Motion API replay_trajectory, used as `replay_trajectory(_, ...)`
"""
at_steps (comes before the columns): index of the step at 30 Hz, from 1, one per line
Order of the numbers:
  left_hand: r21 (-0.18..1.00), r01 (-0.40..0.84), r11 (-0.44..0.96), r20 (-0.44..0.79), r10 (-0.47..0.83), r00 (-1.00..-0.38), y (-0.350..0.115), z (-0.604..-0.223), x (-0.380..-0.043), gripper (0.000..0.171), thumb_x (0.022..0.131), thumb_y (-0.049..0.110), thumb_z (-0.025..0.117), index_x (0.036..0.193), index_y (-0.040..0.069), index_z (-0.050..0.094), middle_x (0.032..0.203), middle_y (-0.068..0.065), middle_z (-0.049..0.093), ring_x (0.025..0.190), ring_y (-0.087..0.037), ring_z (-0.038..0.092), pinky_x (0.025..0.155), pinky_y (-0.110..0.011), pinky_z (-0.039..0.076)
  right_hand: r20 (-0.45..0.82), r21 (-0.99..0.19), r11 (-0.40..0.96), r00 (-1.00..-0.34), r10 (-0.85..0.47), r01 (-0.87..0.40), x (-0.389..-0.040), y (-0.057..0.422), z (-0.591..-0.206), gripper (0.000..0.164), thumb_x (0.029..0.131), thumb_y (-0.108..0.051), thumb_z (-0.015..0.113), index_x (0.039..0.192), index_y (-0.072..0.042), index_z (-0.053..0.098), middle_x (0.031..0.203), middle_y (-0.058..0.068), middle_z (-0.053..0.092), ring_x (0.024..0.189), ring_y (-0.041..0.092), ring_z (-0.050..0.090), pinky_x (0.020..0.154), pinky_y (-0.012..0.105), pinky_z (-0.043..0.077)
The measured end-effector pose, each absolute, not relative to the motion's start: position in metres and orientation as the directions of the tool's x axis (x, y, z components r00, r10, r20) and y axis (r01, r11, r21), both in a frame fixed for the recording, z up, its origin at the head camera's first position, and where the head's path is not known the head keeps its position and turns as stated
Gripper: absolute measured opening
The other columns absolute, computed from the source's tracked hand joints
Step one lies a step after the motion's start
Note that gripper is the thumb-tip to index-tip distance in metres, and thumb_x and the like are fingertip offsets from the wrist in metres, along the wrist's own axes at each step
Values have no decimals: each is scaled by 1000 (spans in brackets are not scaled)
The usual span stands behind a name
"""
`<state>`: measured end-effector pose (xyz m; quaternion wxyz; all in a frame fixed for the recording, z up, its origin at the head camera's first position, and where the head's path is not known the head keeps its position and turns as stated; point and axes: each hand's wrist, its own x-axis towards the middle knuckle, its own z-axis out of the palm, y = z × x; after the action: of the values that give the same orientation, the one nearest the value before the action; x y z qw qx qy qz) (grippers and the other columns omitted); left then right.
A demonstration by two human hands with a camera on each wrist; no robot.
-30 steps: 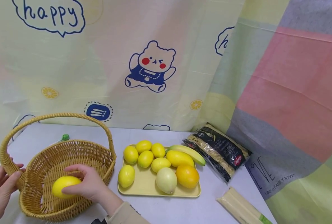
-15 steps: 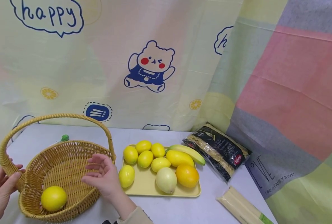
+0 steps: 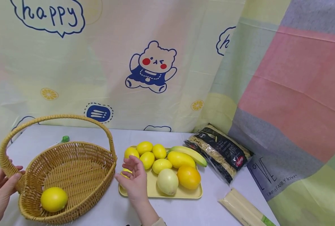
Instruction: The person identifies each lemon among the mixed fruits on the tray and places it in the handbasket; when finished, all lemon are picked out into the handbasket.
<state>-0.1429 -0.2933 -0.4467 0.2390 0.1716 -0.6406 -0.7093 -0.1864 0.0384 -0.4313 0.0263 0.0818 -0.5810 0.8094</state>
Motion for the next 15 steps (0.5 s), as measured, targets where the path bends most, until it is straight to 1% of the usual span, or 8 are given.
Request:
replay_trajectory(3,992,115,-59,62,-561,-825,-294,-447,-143,52,85,9,65,134,20,50,91,18,64,81,8,60,58,-7,49,143,-941,-312,-990,-16,-131,-187,44,-439,59,69,12,67,122,-5,47,112,6,55,105,26,54,87,32,49)
replay_trajectory(8,995,78,-60,29,-582,-813,-292,-445,-144,52,85,12,65,134,22,50,90,20,63,80,10,60,61,-4,47,110,-946,-302,-993,49,-119,-188,49,-452,59,67,12,68,120,-3,47,111,5,56,105,29,52,92,38,46)
replay_trajectory(11,989,135,-63,74,-584,-808,-292,-444,-143,50,86,9,63,134,17,50,90,18,65,81,7,61,65,-3,46,83,-951,-290,-992,90,-106,-189,49,-457,57,68,11,68,120,0,47,110,4,55,106,29,51,93,38,44)
replay_trajectory(15,961,271,-55,197,-554,-809,-292,-442,-141,44,89,3,57,132,6,50,90,13,68,85,3,63,69,-5,48,44,-965,-249,-988,147,-80,-191,49,-463,56,68,9,69,119,1,47,111,6,53,106,26,50,92,36,43)
